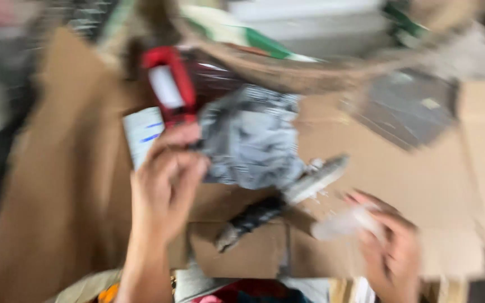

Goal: Trimming the base of a wax candle with a knife and inserting it into a plastic sleeve for packaging.

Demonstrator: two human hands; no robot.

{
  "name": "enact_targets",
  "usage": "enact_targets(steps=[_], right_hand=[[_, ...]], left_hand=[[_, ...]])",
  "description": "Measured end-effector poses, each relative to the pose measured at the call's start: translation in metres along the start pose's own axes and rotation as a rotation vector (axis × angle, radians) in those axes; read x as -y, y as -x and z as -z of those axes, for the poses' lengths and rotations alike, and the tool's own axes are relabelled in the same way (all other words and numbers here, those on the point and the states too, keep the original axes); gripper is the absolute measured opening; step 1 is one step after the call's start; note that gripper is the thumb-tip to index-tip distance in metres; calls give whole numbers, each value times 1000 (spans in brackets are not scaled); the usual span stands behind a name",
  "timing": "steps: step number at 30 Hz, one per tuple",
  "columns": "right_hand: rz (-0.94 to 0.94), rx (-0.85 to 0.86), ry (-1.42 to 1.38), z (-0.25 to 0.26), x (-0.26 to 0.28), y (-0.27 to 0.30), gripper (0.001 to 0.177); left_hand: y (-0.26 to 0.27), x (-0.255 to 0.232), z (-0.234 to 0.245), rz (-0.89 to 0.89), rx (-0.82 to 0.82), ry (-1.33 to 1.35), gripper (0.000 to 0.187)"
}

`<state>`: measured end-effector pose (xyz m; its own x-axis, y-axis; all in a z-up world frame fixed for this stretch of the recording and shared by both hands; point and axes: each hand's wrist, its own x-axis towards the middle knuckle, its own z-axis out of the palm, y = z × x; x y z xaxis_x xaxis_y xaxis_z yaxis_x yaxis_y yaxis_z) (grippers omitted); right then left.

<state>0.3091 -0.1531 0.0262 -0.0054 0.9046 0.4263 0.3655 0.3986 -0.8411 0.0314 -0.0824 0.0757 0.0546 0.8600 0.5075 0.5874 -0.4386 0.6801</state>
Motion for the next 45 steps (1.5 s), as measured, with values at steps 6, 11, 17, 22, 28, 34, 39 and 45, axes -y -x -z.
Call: enact_targets(steps=[6, 11, 17, 22, 28, 34, 39, 45], right_hand=[[7, 67, -25, 3, 19, -17, 19], [-39, 14, -83, 9, 4, -10, 16], [-2, 5, -170, 11, 2, -12, 26], [55, -45, -66, 8, 0, -11, 50], [134, -108, 9, 2, -1, -12, 24], [-37, -56, 107, 8, -1, 9, 38], [59, -47, 135, 11, 2, 7, 30], [119, -103, 177, 9, -5, 22, 25]], left_hand=[[12, -63, -66, -98, 349, 676, 15], [6, -80, -83, -116, 499, 763, 25], [5, -78, -100, -166, 502, 746, 32], [7, -73, -111, -200, 465, 705, 25], [6, -67, -115, -388, 379, 607, 20], [-1, -81, -103, -407, 404, 627, 5], [-6, -89, -97, -422, 449, 578, 5], [-7, -91, -102, -271, 519, 582, 11]])
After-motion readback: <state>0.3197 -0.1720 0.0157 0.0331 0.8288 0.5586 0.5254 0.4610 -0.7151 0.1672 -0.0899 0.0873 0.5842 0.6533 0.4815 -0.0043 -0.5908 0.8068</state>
